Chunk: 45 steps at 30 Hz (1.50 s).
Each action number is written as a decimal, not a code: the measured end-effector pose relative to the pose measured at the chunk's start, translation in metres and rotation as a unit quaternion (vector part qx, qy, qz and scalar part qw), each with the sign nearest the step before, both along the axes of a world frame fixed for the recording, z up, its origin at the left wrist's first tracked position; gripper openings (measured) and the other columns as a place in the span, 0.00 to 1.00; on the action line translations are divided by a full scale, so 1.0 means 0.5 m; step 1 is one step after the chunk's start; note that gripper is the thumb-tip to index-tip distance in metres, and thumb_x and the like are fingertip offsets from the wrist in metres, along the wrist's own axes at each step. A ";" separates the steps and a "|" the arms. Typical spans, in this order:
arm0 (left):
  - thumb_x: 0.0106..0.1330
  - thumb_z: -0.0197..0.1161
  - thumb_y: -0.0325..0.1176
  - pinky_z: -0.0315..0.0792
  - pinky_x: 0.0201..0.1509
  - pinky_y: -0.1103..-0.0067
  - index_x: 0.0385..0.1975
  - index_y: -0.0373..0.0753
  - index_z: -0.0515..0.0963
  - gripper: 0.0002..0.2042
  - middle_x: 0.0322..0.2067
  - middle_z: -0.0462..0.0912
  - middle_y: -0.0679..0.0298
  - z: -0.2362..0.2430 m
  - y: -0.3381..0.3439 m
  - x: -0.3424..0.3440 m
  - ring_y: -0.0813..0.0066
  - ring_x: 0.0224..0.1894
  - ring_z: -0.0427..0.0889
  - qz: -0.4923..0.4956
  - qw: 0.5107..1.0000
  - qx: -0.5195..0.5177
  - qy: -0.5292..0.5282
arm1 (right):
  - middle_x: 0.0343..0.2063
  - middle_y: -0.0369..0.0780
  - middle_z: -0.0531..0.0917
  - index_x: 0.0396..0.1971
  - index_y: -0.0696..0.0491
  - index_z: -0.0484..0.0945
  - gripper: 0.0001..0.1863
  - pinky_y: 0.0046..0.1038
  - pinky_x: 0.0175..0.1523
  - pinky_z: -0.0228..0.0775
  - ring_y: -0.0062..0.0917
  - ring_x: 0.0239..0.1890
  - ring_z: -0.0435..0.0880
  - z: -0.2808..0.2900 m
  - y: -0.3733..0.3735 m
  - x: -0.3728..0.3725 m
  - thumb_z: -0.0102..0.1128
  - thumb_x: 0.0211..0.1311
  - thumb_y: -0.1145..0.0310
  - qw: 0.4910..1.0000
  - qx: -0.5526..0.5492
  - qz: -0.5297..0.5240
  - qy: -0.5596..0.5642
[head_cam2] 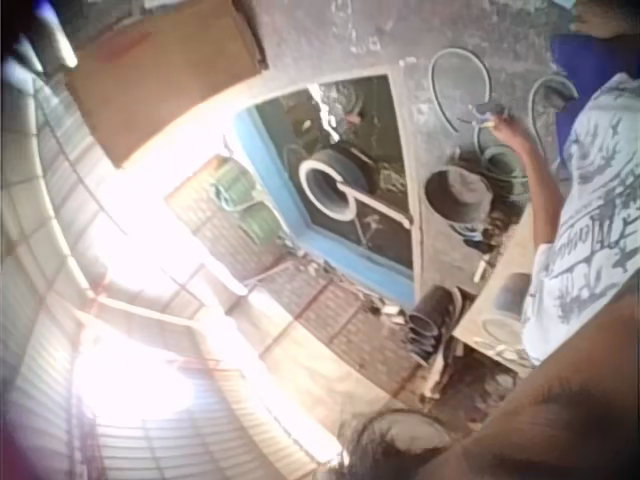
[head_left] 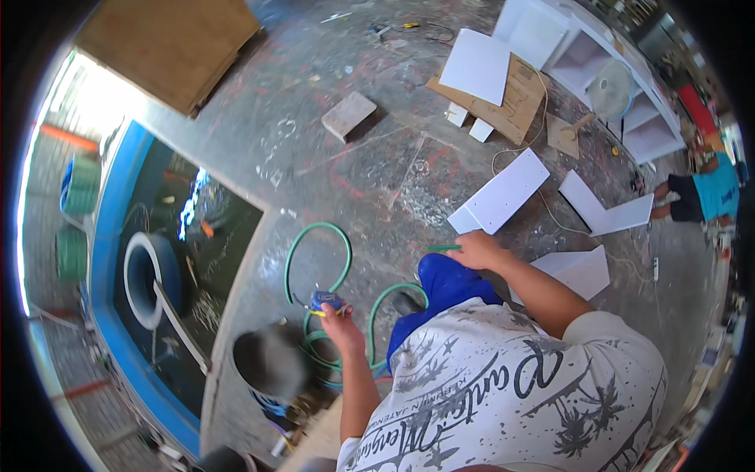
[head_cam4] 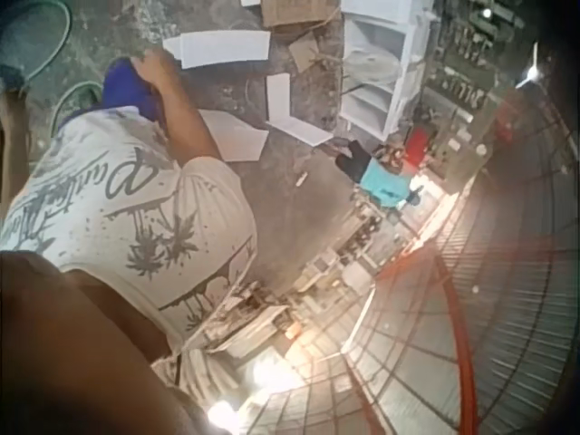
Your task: The person measures white furniture panels using a metal square and a tape measure, then marks layout lines on one panel with a pencil.
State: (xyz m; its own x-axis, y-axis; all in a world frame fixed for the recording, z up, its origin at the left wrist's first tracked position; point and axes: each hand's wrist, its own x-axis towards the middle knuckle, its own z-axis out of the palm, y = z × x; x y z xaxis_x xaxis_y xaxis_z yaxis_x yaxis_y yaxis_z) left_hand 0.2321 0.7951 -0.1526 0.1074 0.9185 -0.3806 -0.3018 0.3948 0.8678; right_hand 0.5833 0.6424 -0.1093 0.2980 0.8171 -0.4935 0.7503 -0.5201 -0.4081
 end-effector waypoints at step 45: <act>0.72 0.60 0.64 0.70 0.37 0.76 0.47 0.37 0.80 0.30 0.36 0.80 0.67 -0.203 2.119 1.130 0.76 0.35 0.77 -0.291 0.884 0.117 0.346 | 0.26 0.55 0.85 0.28 0.66 0.84 0.35 0.47 0.43 0.74 0.48 0.34 0.87 -0.345 1.019 0.849 0.57 0.70 0.43 0.774 -0.054 -0.627 0.077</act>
State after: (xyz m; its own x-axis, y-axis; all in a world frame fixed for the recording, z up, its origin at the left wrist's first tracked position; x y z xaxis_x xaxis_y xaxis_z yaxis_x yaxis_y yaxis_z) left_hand 0.7970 1.8545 -0.2540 0.4031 0.8465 -0.3477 0.5295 0.0942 0.8431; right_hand 1.0081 1.1518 -0.2817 0.7535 -0.1149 -0.6473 -0.4243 -0.8371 -0.3453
